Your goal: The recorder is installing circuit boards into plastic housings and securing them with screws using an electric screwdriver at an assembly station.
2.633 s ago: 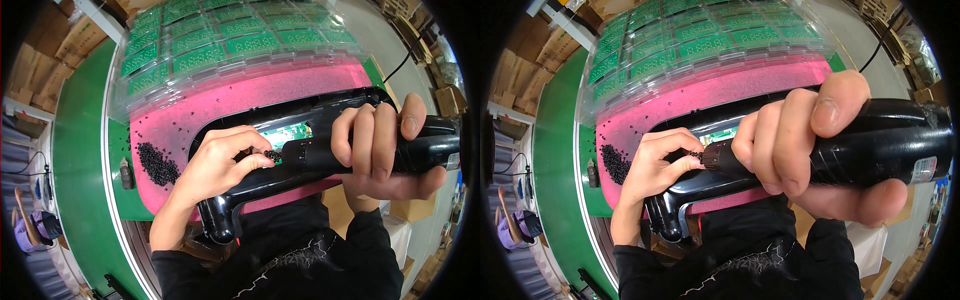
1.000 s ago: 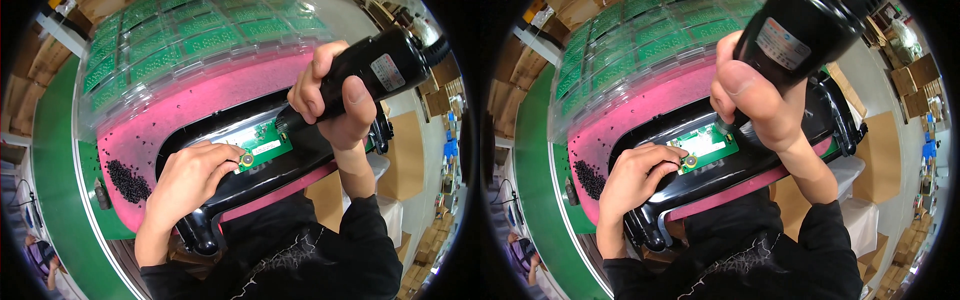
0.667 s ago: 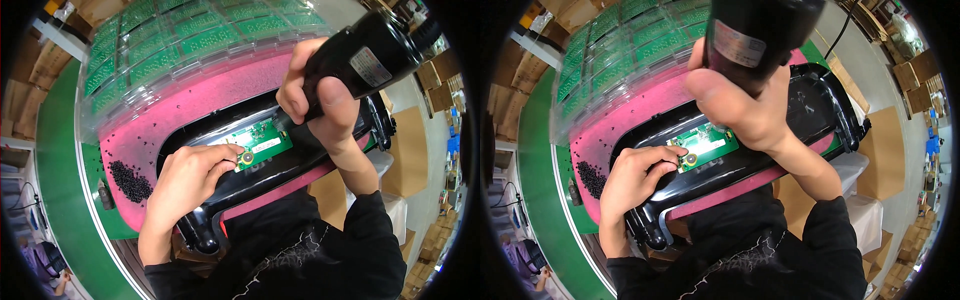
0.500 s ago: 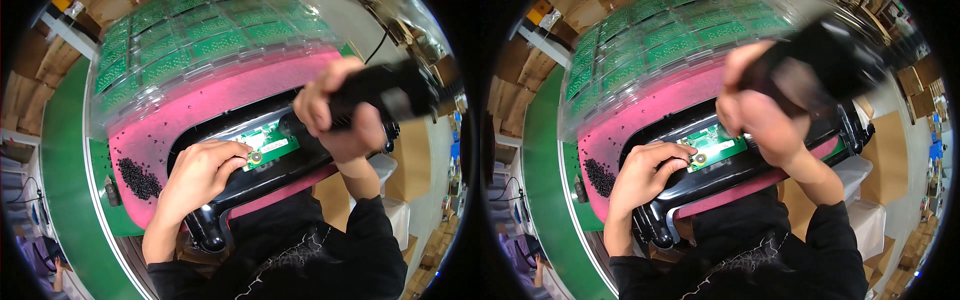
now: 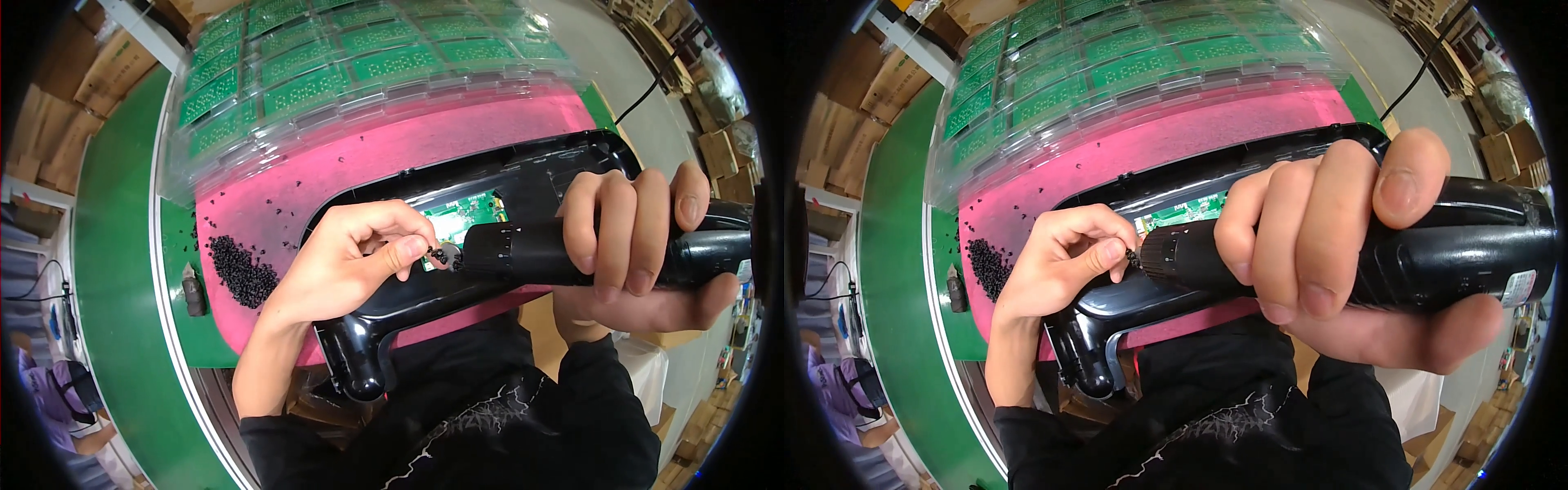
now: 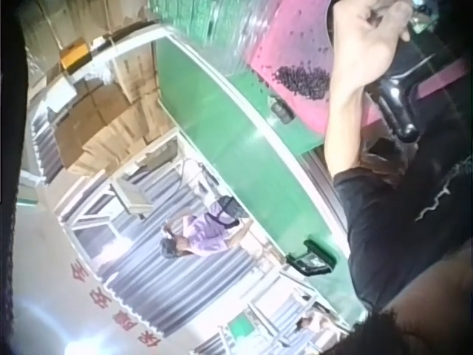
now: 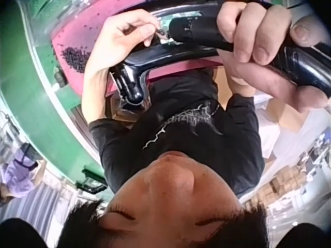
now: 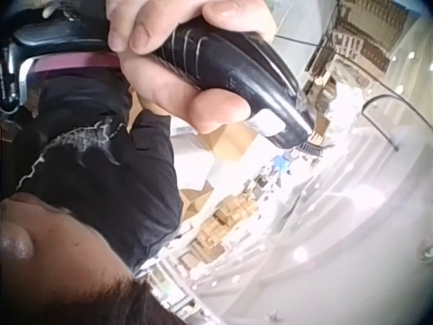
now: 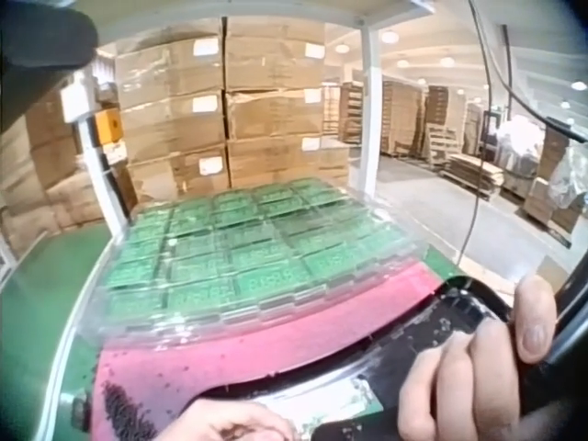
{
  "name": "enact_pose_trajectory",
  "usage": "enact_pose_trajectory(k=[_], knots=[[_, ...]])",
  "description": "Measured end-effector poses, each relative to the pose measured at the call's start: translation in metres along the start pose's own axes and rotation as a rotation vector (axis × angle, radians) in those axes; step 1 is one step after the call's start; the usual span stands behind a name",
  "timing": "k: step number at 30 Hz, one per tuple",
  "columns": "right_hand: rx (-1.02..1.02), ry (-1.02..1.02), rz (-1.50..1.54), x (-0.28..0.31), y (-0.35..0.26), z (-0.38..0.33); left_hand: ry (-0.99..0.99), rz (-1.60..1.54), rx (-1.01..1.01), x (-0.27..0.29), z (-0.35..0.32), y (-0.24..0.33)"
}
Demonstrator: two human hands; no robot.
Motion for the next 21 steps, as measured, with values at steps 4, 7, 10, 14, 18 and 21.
enact_pose_trajectory(k=[4,7,10,14,18,21], knots=[[0.035,-0.002,-0.009,-0.003,0.0024,-0.0014,0.0,0.026,0.008,0.0021,-0.0006,-0.0007],[0.07,0.001,-0.009,-0.0066,0.0038,-0.0016,0.015,0.033,0.029,0.0037,0.0005,-0.0019],[0.078,-0.03,-0.021,-0.0084,0.0044,-0.0013,0.027,0.042,0.043,0.0045,0.0023,-0.0029],[0.07,-0.011,-0.016,-0.0085,0.0047,-0.0024,0.015,0.026,0.023,0.0045,0.0022,-0.0045],[0.087,0.013,0.004,-0.006,0.0043,-0.0025,-0.004,0.012,0.025,0.0038,0.0027,-0.003],[0.089,-0.019,-0.013,-0.0074,0.0056,-0.0022,0.004,0.024,0.022,0.0035,0.0027,-0.004]])
Point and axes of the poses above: each hand's wrist, its own z-axis towards the middle knuckle, its own x-axis out of the back of the hand, y = z × x, the point moved 9 cm from there along z, towards the middle knuckle, and after that the axes turned 14 degrees about x, right-handed, at the moved point
